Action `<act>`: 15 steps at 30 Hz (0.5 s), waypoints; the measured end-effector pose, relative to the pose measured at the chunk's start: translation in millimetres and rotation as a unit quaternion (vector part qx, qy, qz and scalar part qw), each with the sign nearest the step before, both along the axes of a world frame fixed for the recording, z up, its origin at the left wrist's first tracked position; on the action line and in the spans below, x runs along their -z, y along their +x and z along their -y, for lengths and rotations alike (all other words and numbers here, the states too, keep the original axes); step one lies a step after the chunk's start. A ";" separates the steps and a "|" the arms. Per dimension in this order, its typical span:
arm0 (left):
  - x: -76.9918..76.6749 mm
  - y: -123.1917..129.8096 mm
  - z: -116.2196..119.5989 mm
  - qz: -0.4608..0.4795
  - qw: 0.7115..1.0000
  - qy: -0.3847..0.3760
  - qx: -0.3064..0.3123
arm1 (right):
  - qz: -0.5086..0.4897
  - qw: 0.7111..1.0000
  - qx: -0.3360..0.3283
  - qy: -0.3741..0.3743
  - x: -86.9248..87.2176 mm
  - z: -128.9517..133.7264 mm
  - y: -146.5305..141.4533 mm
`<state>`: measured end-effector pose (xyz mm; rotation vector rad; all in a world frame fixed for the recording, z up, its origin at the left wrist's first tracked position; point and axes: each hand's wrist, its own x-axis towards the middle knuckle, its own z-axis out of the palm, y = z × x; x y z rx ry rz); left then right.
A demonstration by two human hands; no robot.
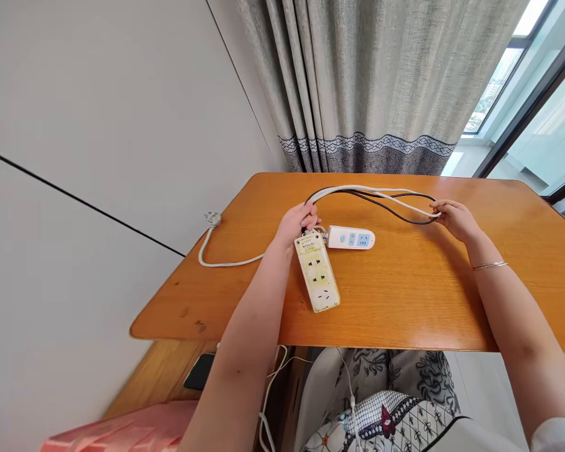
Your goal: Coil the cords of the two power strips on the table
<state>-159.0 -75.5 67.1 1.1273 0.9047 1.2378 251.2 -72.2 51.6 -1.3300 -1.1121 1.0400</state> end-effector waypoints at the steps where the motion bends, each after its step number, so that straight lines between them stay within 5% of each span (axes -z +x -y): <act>1: -2.0 0.0 -0.3 0.022 1.000 -0.009 -0.012 | 0.037 0.999 -0.006 0.001 3.7 2.3 -3.9; 4: -7.4 0.3 -0.4 0.086 0.995 -0.027 -0.045 | 0.167 0.984 -0.068 -0.002 7.2 8.0 -15.5; 10: -15.5 -1.6 -0.2 0.218 0.966 -0.078 -0.115 | 0.331 0.901 -0.278 0.036 7.5 21.2 -35.3; 12: -16.7 -2.8 -1.1 0.253 0.952 -0.101 -0.138 | 0.373 0.880 -0.278 0.093 9.0 23.8 -40.7; 15: -17.1 -3.4 -2.2 0.281 0.938 -0.130 -0.156 | 0.420 0.868 -0.172 0.200 11.8 23.3 -47.9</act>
